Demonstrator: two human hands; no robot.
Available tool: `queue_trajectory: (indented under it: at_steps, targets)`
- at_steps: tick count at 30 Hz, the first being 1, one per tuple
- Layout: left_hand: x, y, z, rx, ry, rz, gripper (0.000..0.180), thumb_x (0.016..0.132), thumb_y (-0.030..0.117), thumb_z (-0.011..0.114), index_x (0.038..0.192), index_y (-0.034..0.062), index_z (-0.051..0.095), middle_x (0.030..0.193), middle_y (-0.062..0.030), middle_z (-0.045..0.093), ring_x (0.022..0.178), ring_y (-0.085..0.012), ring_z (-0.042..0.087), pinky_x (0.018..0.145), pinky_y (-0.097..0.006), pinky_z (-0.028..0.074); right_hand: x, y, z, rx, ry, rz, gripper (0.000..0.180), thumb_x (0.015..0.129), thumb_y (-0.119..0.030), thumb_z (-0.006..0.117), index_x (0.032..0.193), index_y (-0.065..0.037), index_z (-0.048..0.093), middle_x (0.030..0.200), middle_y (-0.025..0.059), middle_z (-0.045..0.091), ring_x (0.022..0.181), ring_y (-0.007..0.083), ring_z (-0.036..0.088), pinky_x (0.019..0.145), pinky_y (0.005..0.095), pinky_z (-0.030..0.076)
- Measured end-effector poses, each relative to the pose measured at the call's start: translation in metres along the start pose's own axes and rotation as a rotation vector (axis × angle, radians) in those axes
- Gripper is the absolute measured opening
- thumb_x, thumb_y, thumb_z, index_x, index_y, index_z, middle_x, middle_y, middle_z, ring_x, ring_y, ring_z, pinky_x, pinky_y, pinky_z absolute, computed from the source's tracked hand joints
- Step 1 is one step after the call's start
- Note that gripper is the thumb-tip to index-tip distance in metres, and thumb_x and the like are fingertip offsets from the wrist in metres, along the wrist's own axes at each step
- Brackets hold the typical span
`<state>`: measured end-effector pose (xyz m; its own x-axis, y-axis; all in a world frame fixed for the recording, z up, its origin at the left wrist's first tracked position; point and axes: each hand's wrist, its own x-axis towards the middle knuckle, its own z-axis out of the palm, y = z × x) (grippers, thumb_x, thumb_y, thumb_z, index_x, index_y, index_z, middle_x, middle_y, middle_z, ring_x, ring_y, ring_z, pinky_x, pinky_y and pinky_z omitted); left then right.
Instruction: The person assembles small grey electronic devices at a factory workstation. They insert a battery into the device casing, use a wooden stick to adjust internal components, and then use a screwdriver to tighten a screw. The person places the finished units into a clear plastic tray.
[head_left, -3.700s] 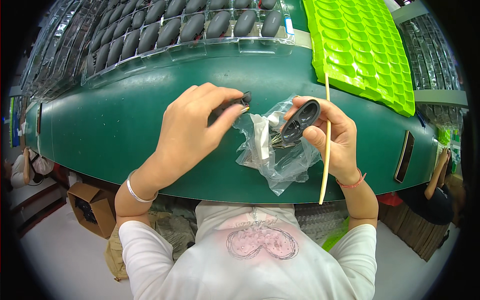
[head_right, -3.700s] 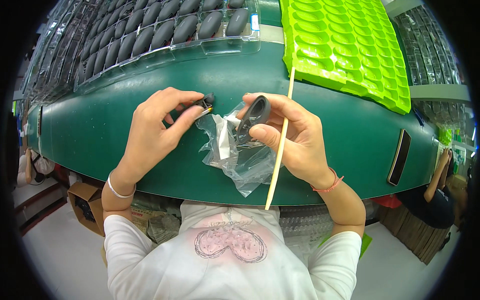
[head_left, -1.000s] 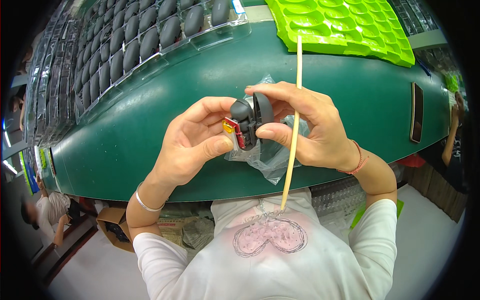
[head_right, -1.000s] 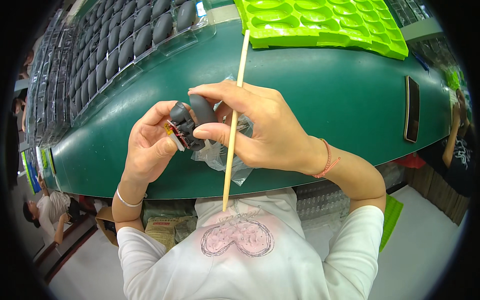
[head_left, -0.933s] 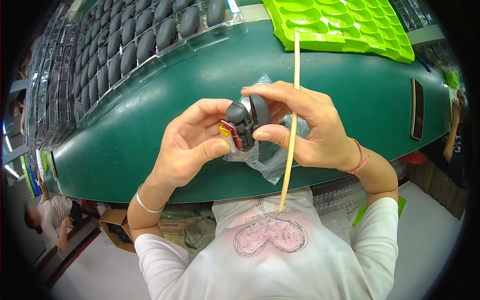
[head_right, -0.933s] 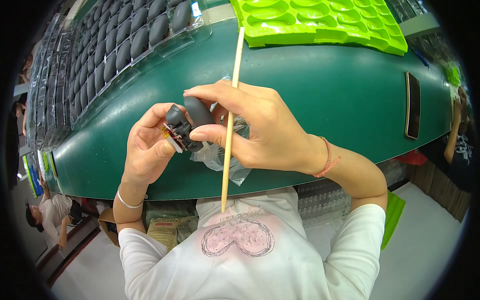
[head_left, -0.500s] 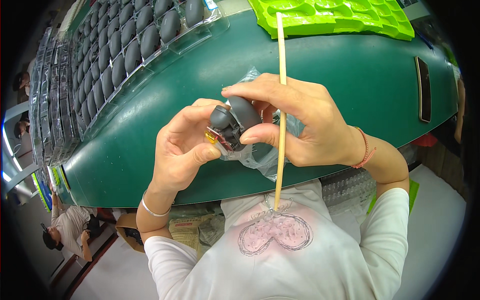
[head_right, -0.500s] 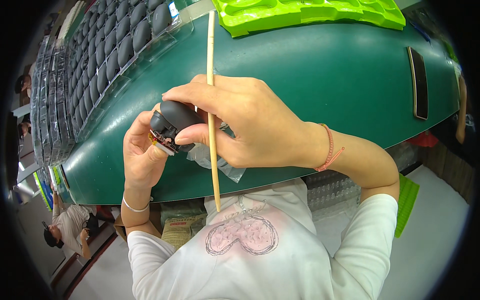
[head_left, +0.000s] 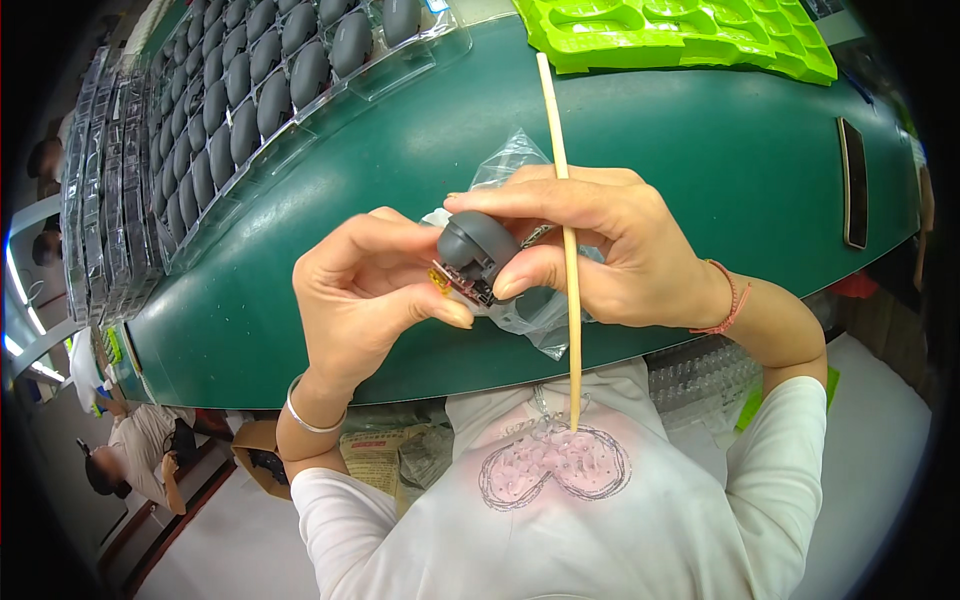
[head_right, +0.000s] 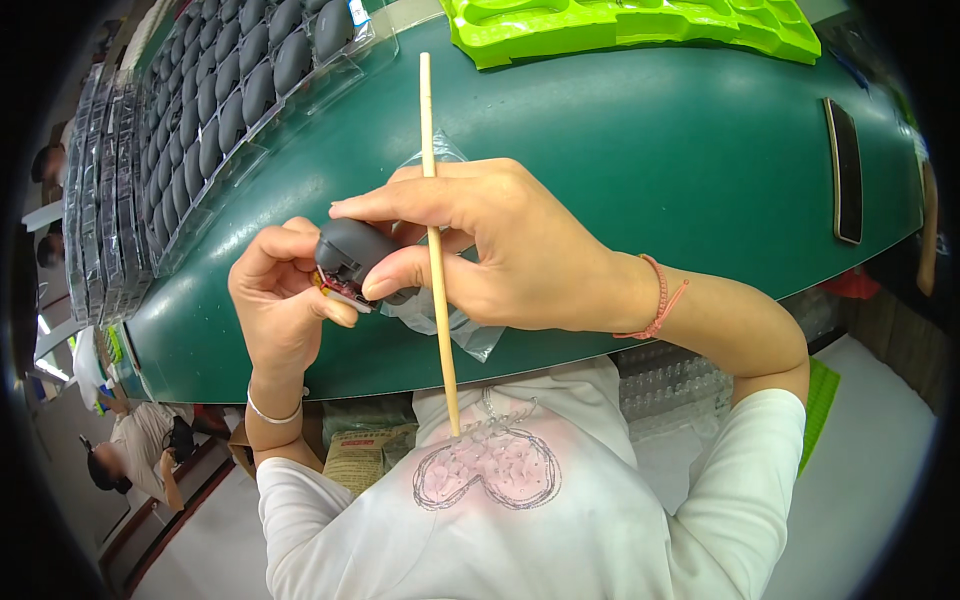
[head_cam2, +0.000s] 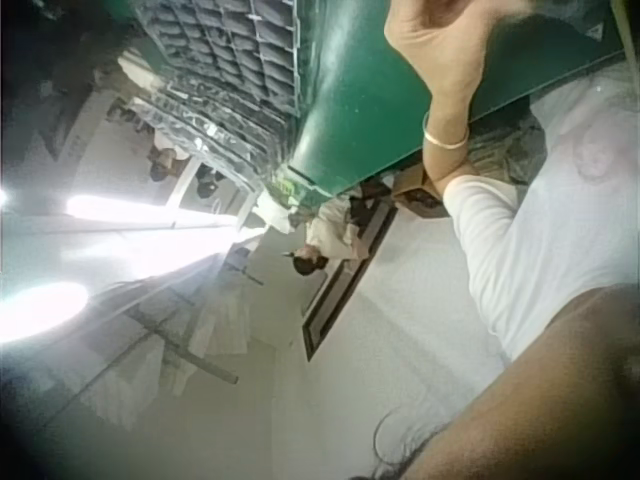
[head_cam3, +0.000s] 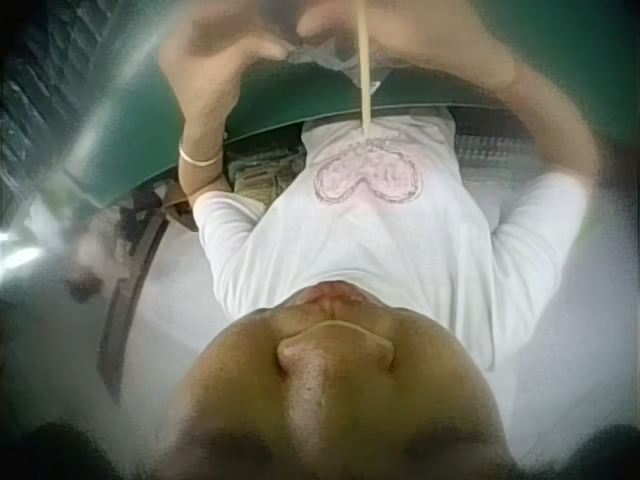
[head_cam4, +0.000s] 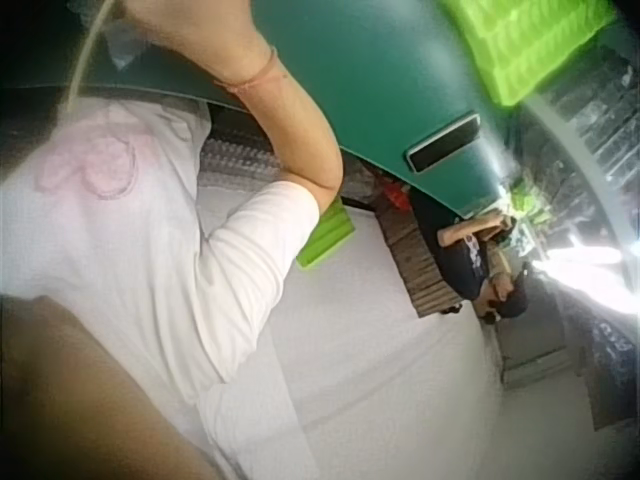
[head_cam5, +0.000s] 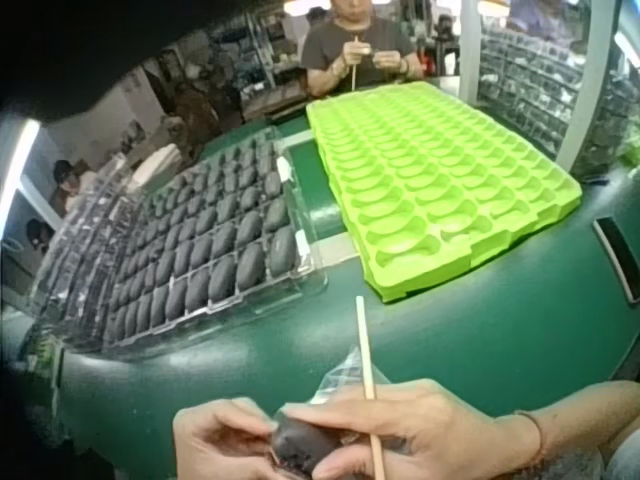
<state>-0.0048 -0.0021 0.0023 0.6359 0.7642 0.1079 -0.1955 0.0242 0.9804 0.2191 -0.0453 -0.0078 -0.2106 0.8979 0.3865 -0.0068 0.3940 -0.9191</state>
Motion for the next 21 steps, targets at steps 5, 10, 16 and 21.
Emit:
queue_trajectory:
  at_steps: [5, 10, 16, 21]
  targets:
    - [0.007, 0.019, 0.011, 0.345, -0.013, 0.037, 0.053, 0.062, 0.001, 0.086, 0.111, -0.0002, 0.066, 0.101, -0.009, 0.059, 0.088, -0.0154, 0.062, 0.075, -0.03, 0.059, -0.003, -0.007, 0.001, 0.254, -0.044, 0.243, 0.026, 0.082, -0.01, 0.075, 0.102, 0.003, 0.067, 0.083, 0.0104, 0.068, 0.069, 0.013, 0.061, 0.062, 0.0271, 0.048]
    - [0.007, 0.023, 0.018, 0.728, -0.16, 0.11, 0.053, 0.054, 0.015, 0.091, 0.101, 0.0039, 0.069, 0.103, -0.01, 0.058, 0.088, -0.0177, 0.06, 0.073, -0.028, 0.053, -0.001, -0.014, -0.004, 0.248, -0.165, 0.447, 0.019, 0.083, -0.012, 0.074, 0.093, 0.004, 0.067, 0.076, 0.0083, 0.068, 0.068, 0.0093, 0.063, 0.061, 0.0233, 0.049]
    - [0.007, 0.019, 0.004, 0.474, 0.07, 0.089, 0.056, 0.056, -0.006, 0.087, 0.102, -0.002, 0.055, 0.1, -0.0135, 0.059, 0.093, -0.0184, 0.062, 0.081, -0.028, 0.051, 0.007, -0.019, -0.01, -0.114, -0.042, 0.259, 0.018, 0.082, -0.016, 0.073, 0.085, 0.0, 0.066, 0.067, 0.0096, 0.064, 0.055, 0.0171, 0.06, 0.05, 0.0294, 0.046]
    - [0.006, 0.016, -0.013, 0.445, 0.19, 0.059, 0.054, 0.059, -0.01, 0.083, 0.103, -0.002, 0.054, 0.098, -0.0093, 0.056, 0.089, -0.0136, 0.06, 0.082, -0.026, 0.051, -0.006, -0.003, -0.019, -0.78, -0.318, -0.112, 0.026, 0.07, -0.022, 0.077, 0.082, -0.004, 0.064, 0.071, 0.008, 0.058, 0.067, 0.0235, 0.058, 0.059, 0.0345, 0.043]
